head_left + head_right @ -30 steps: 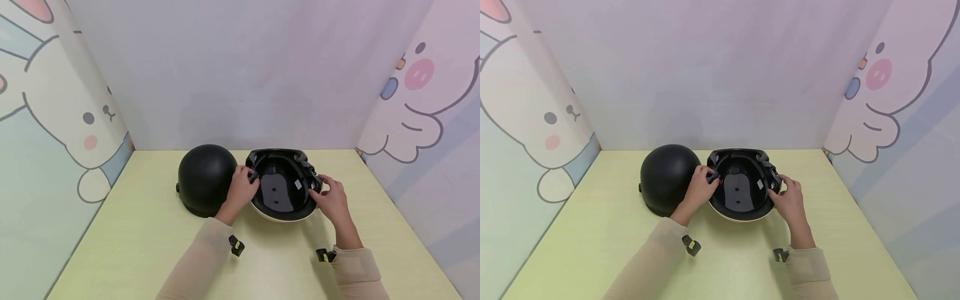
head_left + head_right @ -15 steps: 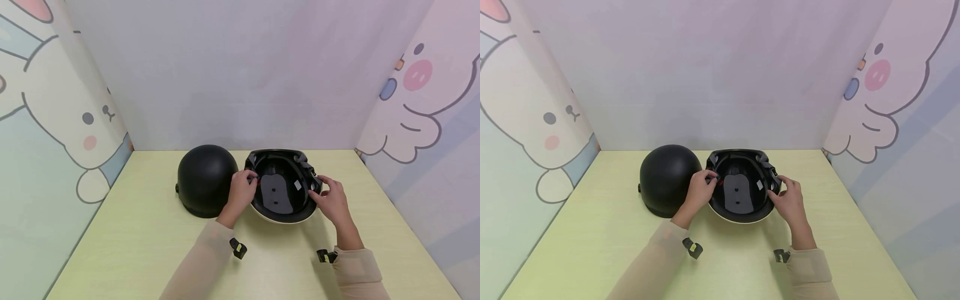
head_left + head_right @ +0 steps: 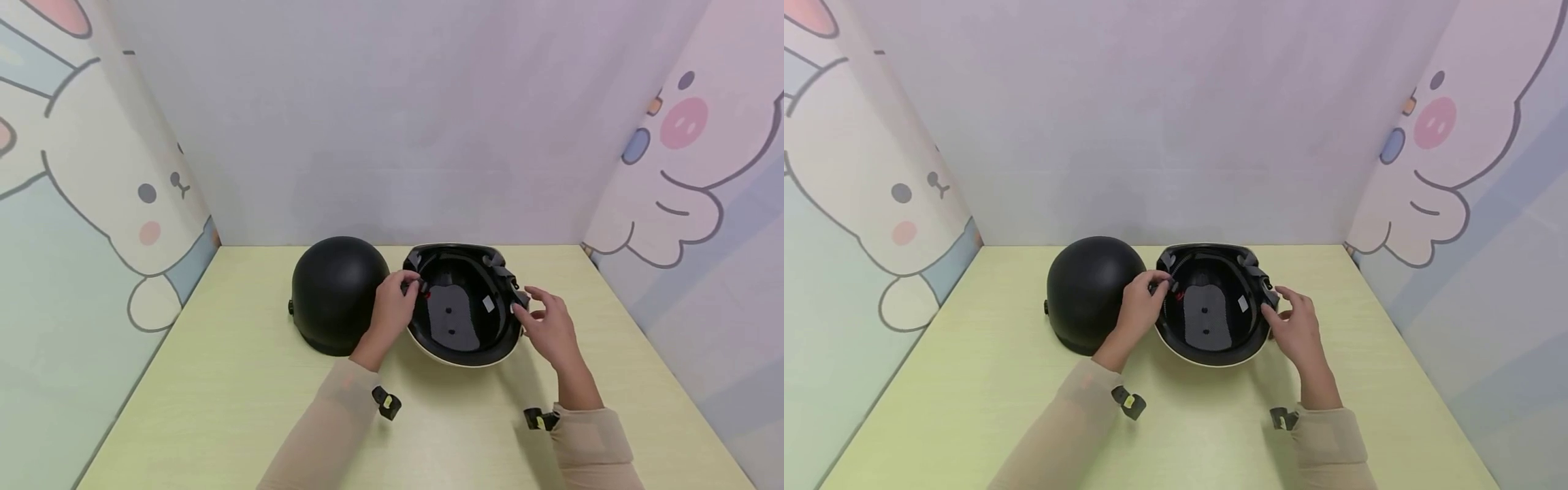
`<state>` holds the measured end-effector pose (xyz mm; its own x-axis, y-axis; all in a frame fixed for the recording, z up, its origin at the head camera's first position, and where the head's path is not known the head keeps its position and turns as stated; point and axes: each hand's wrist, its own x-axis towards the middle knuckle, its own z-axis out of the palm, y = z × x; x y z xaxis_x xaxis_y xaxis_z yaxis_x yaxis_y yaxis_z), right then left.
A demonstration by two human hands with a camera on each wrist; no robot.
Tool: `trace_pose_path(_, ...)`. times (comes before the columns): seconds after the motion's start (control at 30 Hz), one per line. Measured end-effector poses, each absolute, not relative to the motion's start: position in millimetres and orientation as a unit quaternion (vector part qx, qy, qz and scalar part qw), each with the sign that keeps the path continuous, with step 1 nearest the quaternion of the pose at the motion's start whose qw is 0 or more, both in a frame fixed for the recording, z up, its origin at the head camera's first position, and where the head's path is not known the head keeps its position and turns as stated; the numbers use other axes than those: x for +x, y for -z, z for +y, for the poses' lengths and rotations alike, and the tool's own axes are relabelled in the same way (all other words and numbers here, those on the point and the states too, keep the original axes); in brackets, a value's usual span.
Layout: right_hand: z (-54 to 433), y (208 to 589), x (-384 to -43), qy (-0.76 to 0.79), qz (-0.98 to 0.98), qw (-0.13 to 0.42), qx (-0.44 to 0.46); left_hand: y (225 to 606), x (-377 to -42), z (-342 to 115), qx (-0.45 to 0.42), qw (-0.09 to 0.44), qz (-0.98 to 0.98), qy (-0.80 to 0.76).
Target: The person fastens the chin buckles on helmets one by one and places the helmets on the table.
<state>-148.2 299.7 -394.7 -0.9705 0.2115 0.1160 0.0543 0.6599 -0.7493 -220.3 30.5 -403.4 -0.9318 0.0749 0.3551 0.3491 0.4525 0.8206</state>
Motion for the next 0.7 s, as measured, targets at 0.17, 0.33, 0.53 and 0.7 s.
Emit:
trace_pose_path(0.17,304,396,-147,-0.428,-0.895,0.109,-0.067,400,-222,25,-0.123,0.123,-0.822,0.543)
trace_pose_path(0.33,309,397,-146,-0.432,-0.892,0.117,-0.061,398,-224,20,-0.119,0.102,-0.81,0.565)
trace_pose_path(0.53,314,400,-145,-0.436,-0.89,0.116,-0.06,401,-226,18,-0.119,0.111,-0.811,0.562)
trace_pose_path(0.7,316,402,-145,-0.438,-0.889,0.115,-0.059,403,-225,16,-0.114,0.113,-0.826,0.541)
